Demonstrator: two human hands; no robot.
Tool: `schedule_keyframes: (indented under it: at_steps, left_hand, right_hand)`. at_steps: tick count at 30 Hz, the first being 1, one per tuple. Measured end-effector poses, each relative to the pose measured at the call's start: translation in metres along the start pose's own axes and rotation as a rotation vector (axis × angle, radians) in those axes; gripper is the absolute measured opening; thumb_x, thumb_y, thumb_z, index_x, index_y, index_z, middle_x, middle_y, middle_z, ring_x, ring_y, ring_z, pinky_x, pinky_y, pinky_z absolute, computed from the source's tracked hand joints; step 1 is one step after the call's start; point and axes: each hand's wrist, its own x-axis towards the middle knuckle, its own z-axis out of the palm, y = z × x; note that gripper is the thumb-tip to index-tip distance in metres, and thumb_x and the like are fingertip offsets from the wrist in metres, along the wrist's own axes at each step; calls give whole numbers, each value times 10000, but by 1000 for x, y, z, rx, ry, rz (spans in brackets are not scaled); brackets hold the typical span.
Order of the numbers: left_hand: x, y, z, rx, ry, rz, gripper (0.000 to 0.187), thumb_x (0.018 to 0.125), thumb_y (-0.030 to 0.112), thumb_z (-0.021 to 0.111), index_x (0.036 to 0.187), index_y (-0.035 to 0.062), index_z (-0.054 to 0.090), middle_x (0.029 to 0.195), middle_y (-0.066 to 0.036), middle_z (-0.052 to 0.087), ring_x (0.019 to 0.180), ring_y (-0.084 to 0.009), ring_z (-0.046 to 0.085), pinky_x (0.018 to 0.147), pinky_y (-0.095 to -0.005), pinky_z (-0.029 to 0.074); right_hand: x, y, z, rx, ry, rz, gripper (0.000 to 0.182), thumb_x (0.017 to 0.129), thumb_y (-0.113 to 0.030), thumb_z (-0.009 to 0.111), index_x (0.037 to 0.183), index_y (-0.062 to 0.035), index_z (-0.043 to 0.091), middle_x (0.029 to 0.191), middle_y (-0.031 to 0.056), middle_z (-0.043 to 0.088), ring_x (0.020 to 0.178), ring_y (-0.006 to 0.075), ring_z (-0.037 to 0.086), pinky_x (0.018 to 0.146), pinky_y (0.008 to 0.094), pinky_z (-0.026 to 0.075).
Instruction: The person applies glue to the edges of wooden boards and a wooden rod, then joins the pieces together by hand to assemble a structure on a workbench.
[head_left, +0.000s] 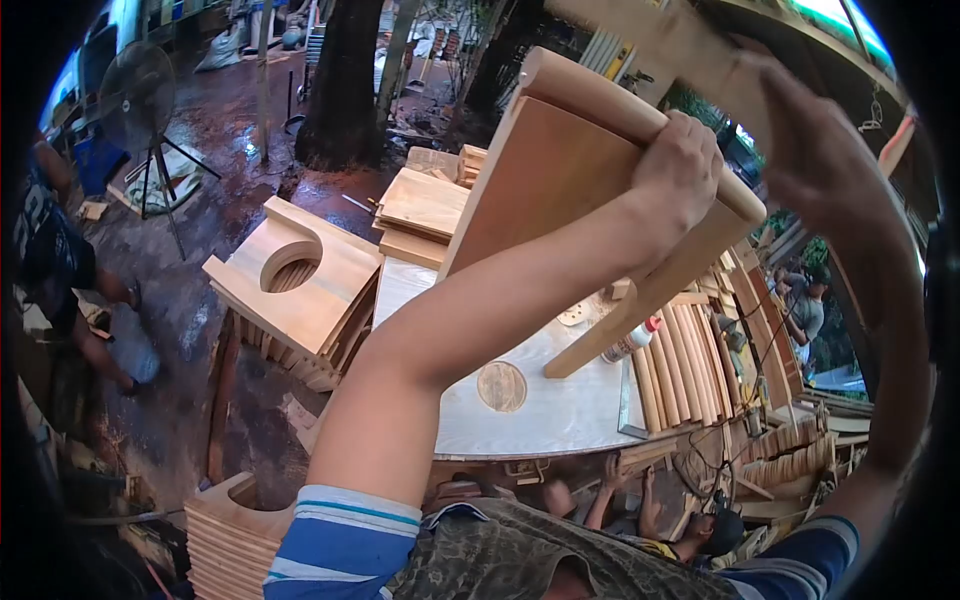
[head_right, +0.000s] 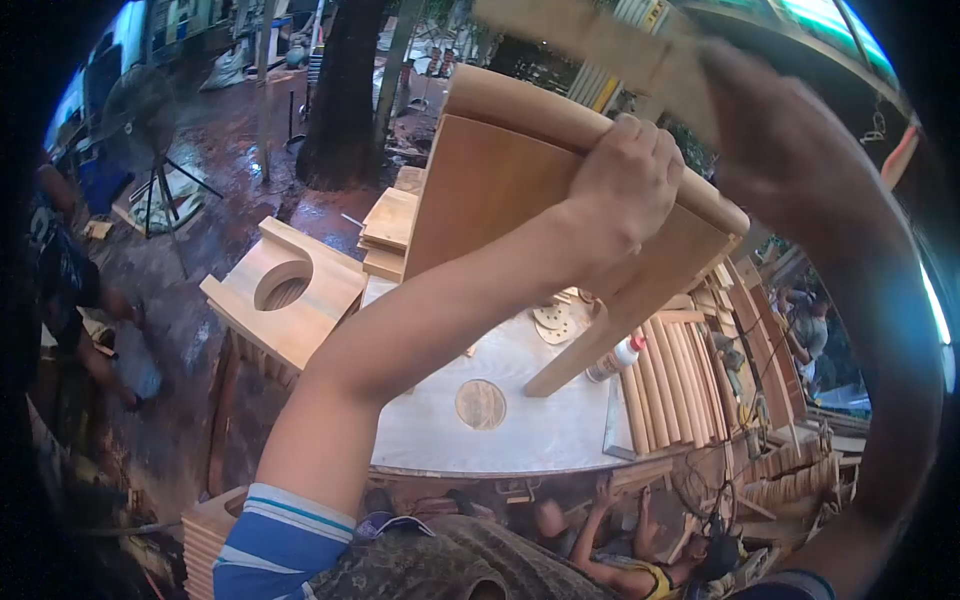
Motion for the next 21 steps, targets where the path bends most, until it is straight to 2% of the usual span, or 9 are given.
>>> schedule_keyframes:
  at_steps: [1,6,9,11,15,16,17,19,21]
  left_hand:
    - [-1,-4,-4,-37,9,-11,530,758,293,784,1198,30,652,1155,-129,644,1115,-275,602,1025,-384,428]
    - [1,-21,-40,-227,-211,90,611,645,334,910,1105,23,654,1081,-134,674,1075,-290,641,980,-391,484]
    - [4,-57,-58,-234,-363,58,470,699,365,875,988,48,684,1044,-148,702,1013,-335,686,904,-437,541]
    - [7,-76,-78,-133,-505,39,568,699,402,864,1053,16,644,1048,-176,714,1033,-355,684,917,-449,532]
    - [13,-69,-83,-63,-572,34,596,680,405,867,1047,6,620,1021,-200,713,1011,-378,685,912,-460,526]
    - [15,-68,-84,-52,-585,37,589,674,404,868,1027,6,617,1010,-205,712,1002,-385,685,909,-462,526]
    - [16,-68,-86,-42,-592,43,589,674,404,868,1027,6,617,1010,-205,712,1002,-385,685,909,-462,526]
    - [14,-66,-87,-58,-579,67,622,674,425,873,1034,1,594,1010,-207,706,1003,-392,679,903,-467,521]
    - [13,-64,-88,-26,-580,78,646,674,441,873,1044,-1,581,1019,-209,700,1006,-396,673,902,-471,515]
  right_hand:
    - [-3,-1,0,246,86,34,797,731,-8,626,1503,-22,427,1078,134,660,1021,233,636,924,367,505]
    - [-24,-34,-34,150,158,294,714,782,-146,750,1418,28,476,1177,194,676,1055,284,675,962,404,536]
    - [-47,8,-10,-32,441,100,713,778,-117,712,1428,32,461,1201,229,663,1085,312,666,978,414,527]
    - [-60,63,-25,-203,-9,414,687,793,-75,657,1438,41,450,1236,272,644,1126,351,650,1001,423,517]
    - [-88,50,7,-103,-16,278,688,823,-40,598,1473,53,394,1200,294,648,1089,381,654,942,452,536]
    - [-89,76,33,-85,-214,348,681,758,3,639,1414,23,461,961,291,648,988,415,657,889,518,495]
    - [-96,88,48,-90,-66,162,637,771,1,639,1382,39,464,892,298,640,879,408,660,784,499,515]
    - [-79,84,18,-176,-285,301,619,842,-35,577,1433,56,414,1135,284,658,1052,361,662,906,435,548]
    - [-76,75,13,-328,-303,408,490,880,-46,553,1353,45,459,1084,269,663,1026,349,672,880,420,560]
